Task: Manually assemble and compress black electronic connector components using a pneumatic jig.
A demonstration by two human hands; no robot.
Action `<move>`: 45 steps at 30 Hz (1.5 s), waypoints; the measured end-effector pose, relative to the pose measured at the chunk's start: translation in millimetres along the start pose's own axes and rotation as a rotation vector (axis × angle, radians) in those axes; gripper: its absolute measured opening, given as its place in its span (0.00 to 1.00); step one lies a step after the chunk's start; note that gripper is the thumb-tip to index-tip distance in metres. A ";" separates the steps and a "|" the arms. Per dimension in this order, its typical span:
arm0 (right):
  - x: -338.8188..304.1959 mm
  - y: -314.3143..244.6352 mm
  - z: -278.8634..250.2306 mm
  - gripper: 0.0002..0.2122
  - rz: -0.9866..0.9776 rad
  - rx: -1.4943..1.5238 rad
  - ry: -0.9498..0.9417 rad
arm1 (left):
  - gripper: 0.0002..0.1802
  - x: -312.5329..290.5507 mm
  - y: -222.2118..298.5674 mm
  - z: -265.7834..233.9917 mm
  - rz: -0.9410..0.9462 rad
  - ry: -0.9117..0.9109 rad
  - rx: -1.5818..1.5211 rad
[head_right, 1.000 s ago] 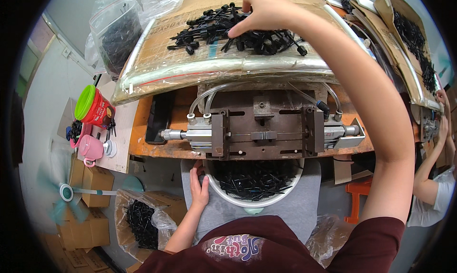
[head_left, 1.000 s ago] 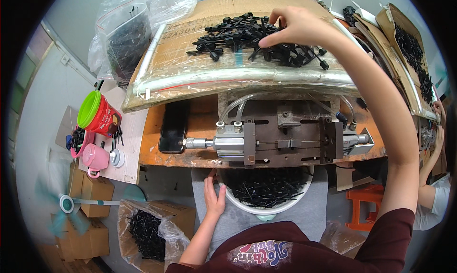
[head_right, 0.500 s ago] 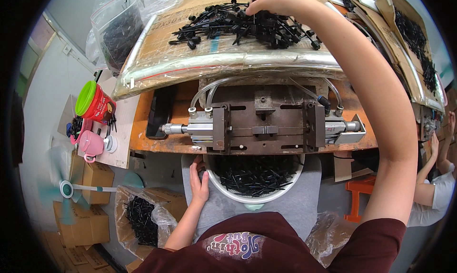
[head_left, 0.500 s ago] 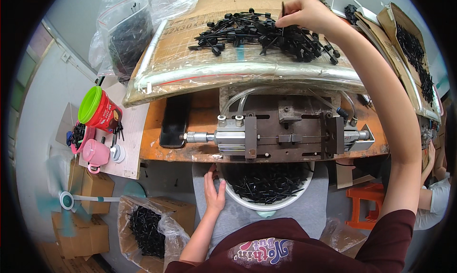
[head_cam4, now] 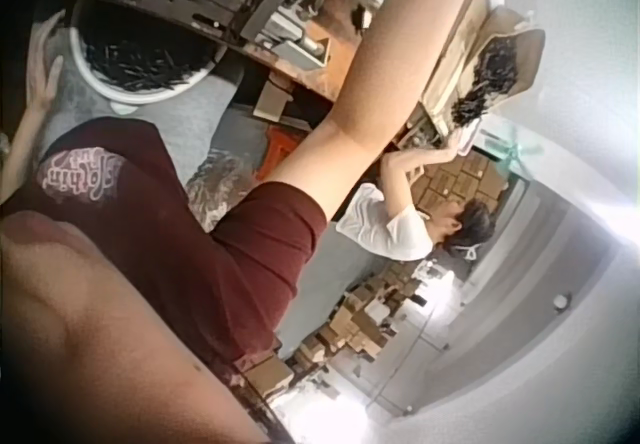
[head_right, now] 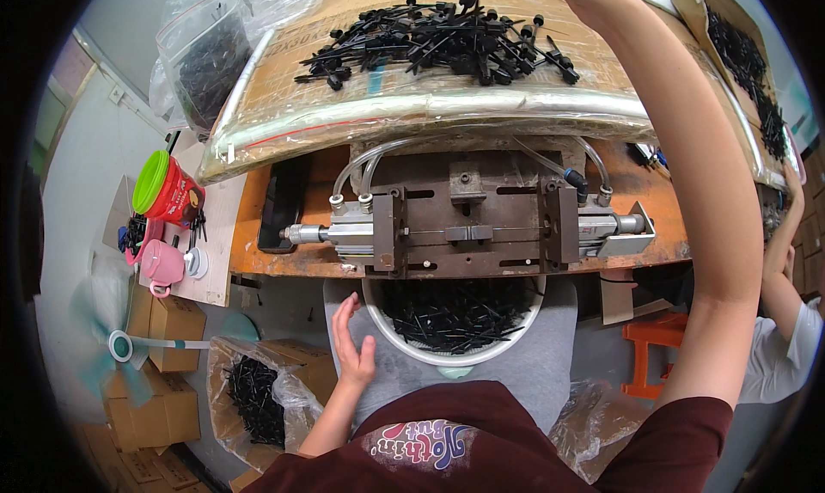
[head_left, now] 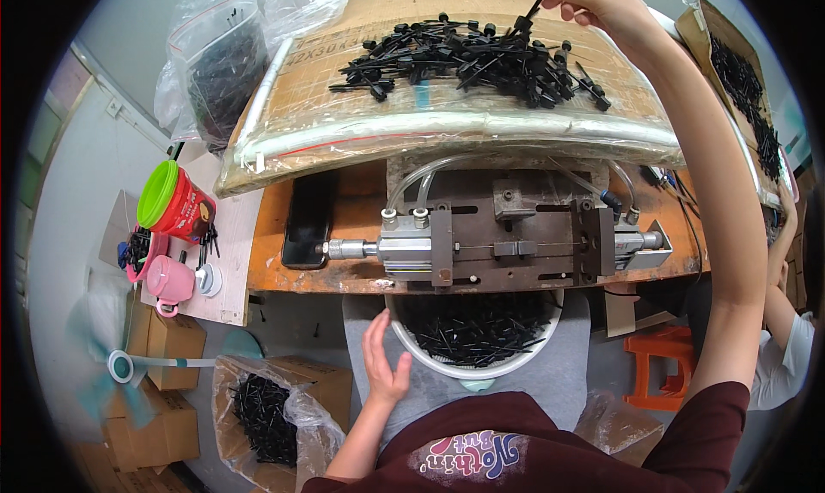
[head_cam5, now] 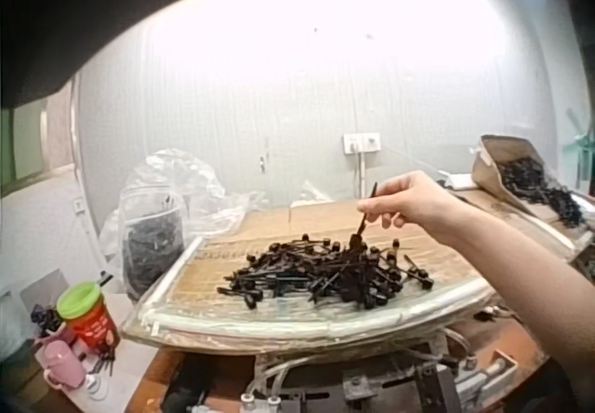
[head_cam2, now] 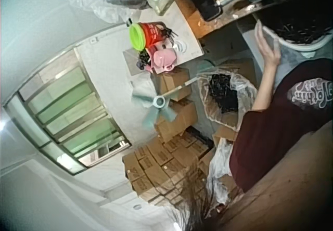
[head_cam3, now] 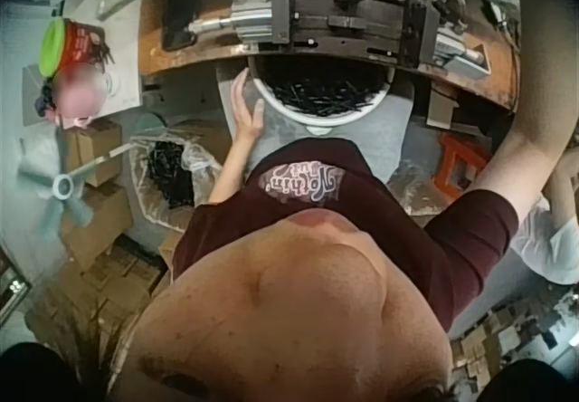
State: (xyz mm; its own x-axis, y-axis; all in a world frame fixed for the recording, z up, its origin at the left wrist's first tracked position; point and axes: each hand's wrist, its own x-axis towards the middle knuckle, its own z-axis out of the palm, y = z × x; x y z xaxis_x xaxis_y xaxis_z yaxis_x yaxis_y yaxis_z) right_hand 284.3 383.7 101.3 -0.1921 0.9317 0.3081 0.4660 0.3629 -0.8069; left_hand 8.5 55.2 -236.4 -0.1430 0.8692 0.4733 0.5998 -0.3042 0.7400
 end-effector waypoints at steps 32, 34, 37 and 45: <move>-7.6 -20.6 60.2 0.18 -0.646 -1.050 -0.348 | 0.16 143.5 159.7 10.8 0.276 -0.141 -0.196; 6.1 -21.6 70.9 0.18 -0.395 -1.271 -0.492 | 0.15 141.1 160.8 19.8 0.316 -0.196 -0.171; 7.1 -17.1 63.2 0.17 -0.356 -1.311 -0.442 | 0.15 138.1 159.7 29.7 0.394 -0.239 -0.077; 1.1 -20.6 31.9 0.19 -0.249 -1.235 -0.460 | 0.14 135.0 150.6 46.3 0.412 -0.274 0.027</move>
State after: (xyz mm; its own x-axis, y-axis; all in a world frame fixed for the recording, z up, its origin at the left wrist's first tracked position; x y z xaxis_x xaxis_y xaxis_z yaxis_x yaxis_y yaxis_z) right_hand 247.0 376.9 102.2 -0.5426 0.8399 -0.0137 0.7988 0.5209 0.3011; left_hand 116.0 144.8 -83.2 0.3203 0.7505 0.5780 0.5839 -0.6369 0.5034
